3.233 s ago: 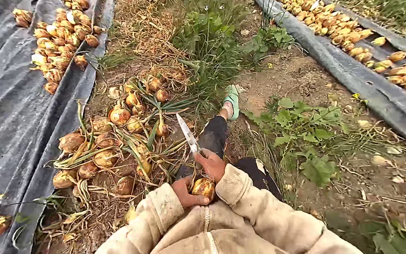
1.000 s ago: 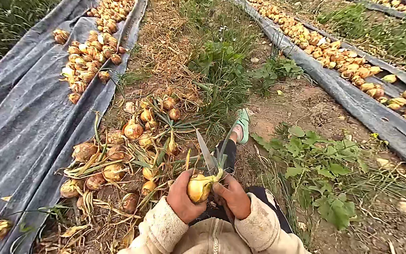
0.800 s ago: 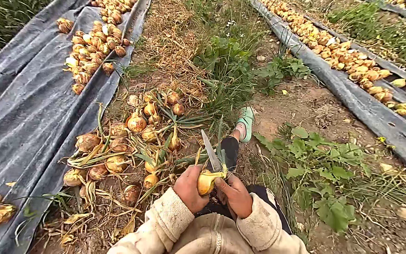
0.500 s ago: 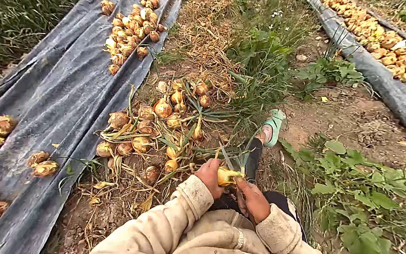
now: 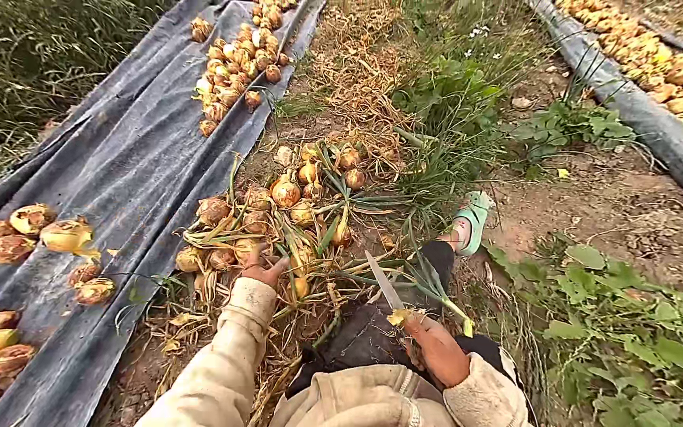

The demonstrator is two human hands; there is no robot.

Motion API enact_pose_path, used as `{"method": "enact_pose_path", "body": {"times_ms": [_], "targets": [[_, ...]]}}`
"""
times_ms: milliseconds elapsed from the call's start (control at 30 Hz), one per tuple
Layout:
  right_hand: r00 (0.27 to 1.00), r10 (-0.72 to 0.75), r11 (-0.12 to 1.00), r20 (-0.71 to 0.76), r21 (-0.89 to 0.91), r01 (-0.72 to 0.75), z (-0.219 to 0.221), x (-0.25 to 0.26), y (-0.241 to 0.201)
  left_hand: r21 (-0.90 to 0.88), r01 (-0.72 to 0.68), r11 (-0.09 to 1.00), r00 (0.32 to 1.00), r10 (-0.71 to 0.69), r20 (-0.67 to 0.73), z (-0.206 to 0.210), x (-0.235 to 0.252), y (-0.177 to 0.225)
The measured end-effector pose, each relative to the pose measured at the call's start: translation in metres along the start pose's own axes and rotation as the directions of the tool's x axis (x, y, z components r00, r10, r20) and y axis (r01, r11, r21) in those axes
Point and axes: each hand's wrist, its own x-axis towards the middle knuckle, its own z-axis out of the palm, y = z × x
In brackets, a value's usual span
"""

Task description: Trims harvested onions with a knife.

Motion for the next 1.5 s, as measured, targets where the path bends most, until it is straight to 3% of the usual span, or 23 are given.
{"method": "enact_pose_path", "body": {"times_ms": [33, 100, 200, 300, 400, 533, 633, 733, 867, 933, 1000, 1067, 1133, 1233, 1333, 1500], "targets": [[0.999, 0.019, 0.995, 0.046, -0.099, -0.014, 0.0, 0.0, -0.001, 0.325, 0.014, 0.946, 0.984, -0.07, 0.163, 0.014, -0.001, -0.01], [0.99, 0.065, 0.963, 0.125, -0.266, -0.029, -0.001, 0.001, -0.001, 0.642, -0.044, 0.766, 0.911, -0.233, 0.34, 0.039, -0.002, -0.024], [0.971, 0.114, 0.908, 0.209, -0.419, -0.016, 0.002, 0.007, 0.0, 0.642, -0.011, 0.767, 0.919, -0.246, 0.309, 0.046, -0.004, -0.035], [0.945, 0.183, 0.828, 0.271, -0.561, 0.001, 0.008, 0.017, -0.012, 0.559, 0.021, 0.829, 0.976, -0.139, 0.169, 0.027, -0.02, -0.009], [0.919, 0.213, 0.751, 0.333, -0.657, 0.065, 0.024, 0.033, -0.026, 0.517, -0.062, 0.854, 0.996, 0.021, 0.084, 0.007, -0.043, 0.022], [0.944, 0.048, 0.909, 0.328, -0.406, 0.095, 0.047, 0.05, -0.052, 0.453, -0.212, 0.866, 0.977, 0.171, 0.13, 0.005, -0.082, 0.049], [0.963, -0.041, 0.979, 0.268, -0.182, 0.093, 0.054, 0.051, -0.062, 0.392, -0.288, 0.874, 0.956, 0.238, 0.171, 0.017, -0.095, 0.043], [0.971, -0.061, 0.995, 0.23, -0.062, 0.077, 0.055, 0.046, -0.063, 0.372, -0.344, 0.862, 0.932, 0.266, 0.246, 0.032, -0.098, 0.038], [0.975, 0.012, 0.999, 0.22, 0.048, -0.023, 0.052, 0.044, -0.05, 0.345, -0.55, 0.76, 0.835, 0.495, 0.24, 0.046, -0.094, 0.028], [0.967, 0.055, 0.998, 0.247, 0.022, -0.063, 0.047, 0.039, -0.047, 0.388, -0.533, 0.752, 0.846, 0.486, 0.218, 0.049, -0.091, 0.03], [0.954, 0.071, 0.997, 0.29, -0.059, -0.056, 0.041, 0.033, -0.043, 0.425, -0.352, 0.834, 0.936, 0.316, 0.155, 0.045, -0.081, 0.038], [0.949, 0.052, 0.995, 0.309, -0.092, -0.025, 0.036, 0.028, -0.039, 0.267, -0.149, 0.952, 0.989, 0.145, 0.035, 0.038, -0.062, 0.04], [0.971, -0.024, 1.0, 0.239, -0.014, 0.028, 0.034, 0.028, -0.037, -0.154, -0.061, 0.986, 0.997, 0.068, 0.04, 0.031, -0.051, 0.039], [0.99, -0.084, 0.995, 0.112, -0.041, 0.089, 0.028, 0.032, -0.052, -0.662, 0.014, 0.749, 0.963, 0.168, 0.21, 0.044, -0.057, 0.031], [0.985, -0.167, 0.975, 0.046, -0.139, 0.172, 0.029, 0.033, -0.075, -0.813, 0.164, 0.559, 0.887, 0.276, 0.369, 0.06, -0.08, 0.034], [0.909, -0.417, 0.905, -0.019, -0.105, 0.413, 0.031, 0.031, -0.066, -0.789, 0.221, 0.573, 0.811, 0.341, 0.475, 0.07, -0.092, 0.027]]}}
